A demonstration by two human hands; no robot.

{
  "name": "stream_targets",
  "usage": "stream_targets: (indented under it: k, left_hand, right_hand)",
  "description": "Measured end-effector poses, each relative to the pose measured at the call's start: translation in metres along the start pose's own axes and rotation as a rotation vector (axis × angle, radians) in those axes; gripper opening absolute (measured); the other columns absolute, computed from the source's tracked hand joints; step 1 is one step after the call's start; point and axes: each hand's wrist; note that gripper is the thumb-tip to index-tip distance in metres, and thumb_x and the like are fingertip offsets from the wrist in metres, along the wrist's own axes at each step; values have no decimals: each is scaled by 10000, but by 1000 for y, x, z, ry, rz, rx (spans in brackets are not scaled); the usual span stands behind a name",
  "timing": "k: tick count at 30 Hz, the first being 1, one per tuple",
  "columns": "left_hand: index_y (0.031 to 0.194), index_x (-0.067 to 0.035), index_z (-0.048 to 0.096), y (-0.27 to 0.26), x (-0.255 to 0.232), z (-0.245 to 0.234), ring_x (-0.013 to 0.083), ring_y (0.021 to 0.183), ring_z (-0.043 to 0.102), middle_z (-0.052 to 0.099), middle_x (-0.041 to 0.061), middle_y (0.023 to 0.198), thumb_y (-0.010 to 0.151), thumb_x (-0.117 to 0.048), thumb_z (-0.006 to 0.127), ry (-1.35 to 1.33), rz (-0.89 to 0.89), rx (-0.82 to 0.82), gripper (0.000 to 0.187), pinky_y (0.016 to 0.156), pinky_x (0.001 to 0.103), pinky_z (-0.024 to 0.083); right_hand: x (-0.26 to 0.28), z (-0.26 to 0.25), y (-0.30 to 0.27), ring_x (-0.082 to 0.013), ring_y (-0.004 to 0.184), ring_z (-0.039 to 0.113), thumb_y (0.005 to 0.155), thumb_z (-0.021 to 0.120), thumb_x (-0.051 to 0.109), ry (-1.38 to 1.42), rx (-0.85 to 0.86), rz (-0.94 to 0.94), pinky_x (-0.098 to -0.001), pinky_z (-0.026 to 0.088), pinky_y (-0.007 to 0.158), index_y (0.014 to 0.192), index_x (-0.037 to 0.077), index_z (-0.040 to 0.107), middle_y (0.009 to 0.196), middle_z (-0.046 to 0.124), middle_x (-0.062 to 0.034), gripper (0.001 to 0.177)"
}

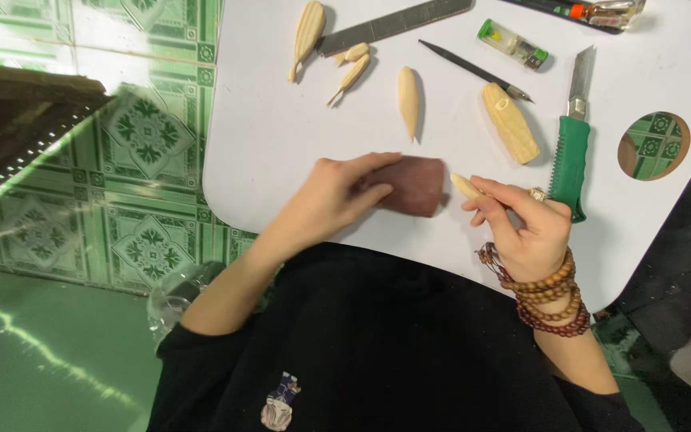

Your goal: Sand a small wooden component using sandpaper on a flat surface.

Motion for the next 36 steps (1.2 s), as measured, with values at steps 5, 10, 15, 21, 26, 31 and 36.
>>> stream_targets:
  k: [5,10,15,21,26,31,36]
  left_hand:
    - [1336,-166,683,1,37,59,258,775,668,642,51,795,934,-242,761,420,186,-247,417,707,367,555]
    - [1292,-239,711,-3,45,63,204,840,533,521,-8,903,915,-350,787,694,260,-421,401,732,336,441]
    - [1390,-165,652,-8,50,65,367,1423,502,573,47,1513,1059,-297,671,726,323,-441,357,968,466,396]
    - [1401,-129,637,-7,56,67,360,1461,458,589,28,1510,1064,-274,685,667,320,-440,370,1007,503,370]
    - [1442,-170,641,-11,55,61,354,1477,423,522,-17,1552,1111,-365,677,735,260,-360,386,1032,513,397]
    - [1484,-217,640,-14,58,59,359,1475,418,468,-91,1576,1140,-444,691,781,216,-306,416,1102,532,416]
    - [1535,-237,618,-12,61,60,394,1507,305,421,-90,1613,1144,-457,683,740,204,-233,453,1135,819,230]
  right_hand:
    - [-11,10,1,-250,639,667,996,741,21,-512,41,-285,-356,543,547,1086,-2,811,847,729,-100,116]
    - [-18,17,6,-272,689,652,996,763,3,-734,96,-524,-360,535,589,1011,11,827,793,598,-92,66]
    - [-8,21,9,-368,754,643,1049,683,79,-556,254,-209,-466,517,638,1209,-99,698,848,606,-176,240]
    - [-20,20,-1,-269,651,592,1036,742,106,-565,266,-85,-405,486,597,1143,-51,713,822,576,-100,192]
    - [-36,26,-5,-285,682,625,1097,722,149,-825,199,-254,-382,485,619,1148,-59,730,871,634,-106,215]
    - [-30,28,-5,-301,698,647,1105,704,112,-936,276,-310,-384,495,583,1161,-110,718,900,688,-183,230]
    - [-23,29,-13,-279,657,610,1105,683,129,-991,301,-350,-388,478,561,1135,-98,730,862,656,-157,234]
Point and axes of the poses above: each hand's wrist, its own y-axis towards the middle knuckle, its own z-axis out of the palm, x = y × z
